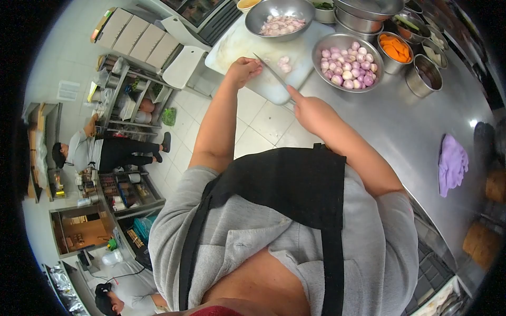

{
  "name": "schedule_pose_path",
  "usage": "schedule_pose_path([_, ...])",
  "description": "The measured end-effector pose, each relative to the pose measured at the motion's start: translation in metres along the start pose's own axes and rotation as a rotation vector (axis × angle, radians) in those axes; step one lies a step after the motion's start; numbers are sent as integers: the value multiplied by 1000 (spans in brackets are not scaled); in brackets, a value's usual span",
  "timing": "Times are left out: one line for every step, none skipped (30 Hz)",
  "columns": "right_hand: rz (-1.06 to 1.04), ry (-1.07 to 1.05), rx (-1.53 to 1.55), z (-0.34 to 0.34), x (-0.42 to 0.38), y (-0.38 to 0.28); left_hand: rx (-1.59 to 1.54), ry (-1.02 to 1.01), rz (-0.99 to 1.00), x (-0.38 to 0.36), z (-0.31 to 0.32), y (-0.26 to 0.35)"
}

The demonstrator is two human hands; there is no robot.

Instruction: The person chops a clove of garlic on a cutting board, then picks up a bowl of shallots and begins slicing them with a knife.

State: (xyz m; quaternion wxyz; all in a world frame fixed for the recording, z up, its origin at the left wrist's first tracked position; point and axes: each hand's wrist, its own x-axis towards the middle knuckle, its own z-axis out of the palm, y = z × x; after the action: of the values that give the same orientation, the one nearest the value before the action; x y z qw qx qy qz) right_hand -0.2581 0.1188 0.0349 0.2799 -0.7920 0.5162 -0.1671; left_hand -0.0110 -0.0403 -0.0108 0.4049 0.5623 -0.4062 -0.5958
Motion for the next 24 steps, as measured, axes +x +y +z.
schedule_pose_path([2,1,1,5,8,3,19,13,-6,0,0,0])
schedule_pose_path([5,1,-25,9,16,6,20,12,-7,0,1,-2])
schedule_pose_path([5,4,-51,8,20,4,7,8,6,0,0,-4])
schedule_pose_path([-2,8,-49,6,19,2,-4,6,23,1,-3,-4])
schedule_pose_path([25,-27,-20,1,11,0,1,8,28,3,-5,-4])
schedule_pose_path([55,-65,8,-4,3,-2,-17,-4,27,3,-6,-6])
schedule_pose_path([57,-65,5,-10,-6,-3,-40,-18,25,3,-5,-7])
schedule_pose_path([72,-75,28,-15,-16,-5,-46,-21,22,5,-4,-7])
schedule_pose_path([87,-87,53,-16,-24,-6,-10,-16,10,5,-4,-5])
schedule_pose_path([88,-95,51,-15,-30,-5,26,-8,-2,3,-5,-4])
schedule_pose_path([49,-59,63,-15,-33,-5,22,-3,-3,1,-5,-4])
schedule_pose_path([8,-20,75,-15,-35,-6,30,-12,4,1,-4,-3])
schedule_pose_path([5,-20,75,-17,-35,-8,41,-24,12,0,-4,-2])
schedule_pose_path([22,-43,51,-20,-35,-11,43,-24,15,0,-5,-2])
schedule_pose_path([41,-65,28,-23,-36,-13,18,-25,18,1,-5,-3])
schedule_pose_path([43,-61,28,-24,-36,-14,-7,-28,20,3,-5,-4])
schedule_pose_path([50,-71,17,-25,-37,-14,-7,-31,19,5,-5,-5])
schedule_pose_path([56,-84,6,-26,-38,-14,-2,-33,14,5,-5,-5])
schedule_pose_path([57,-86,6,-26,-38,-15,2,-33,8,5,-6,-5])
schedule_pose_path([51,-81,-6,-27,-37,-16,0,-32,6,4,-6,-6])
schedule_pose_path([43,-76,-19,-27,-35,-17,7,-29,13,3,-5,-5])
schedule_pose_path([40,-78,-20,-24,-31,-15,15,-27,21,1,-5,-3])
schedule_pose_path([26,-59,-10,-18,-25,-12,14,-25,22,0,-5,-2])
schedule_pose_path([13,-39,-1,-13,-18,-9,5,-21,8,2,-5,-2])
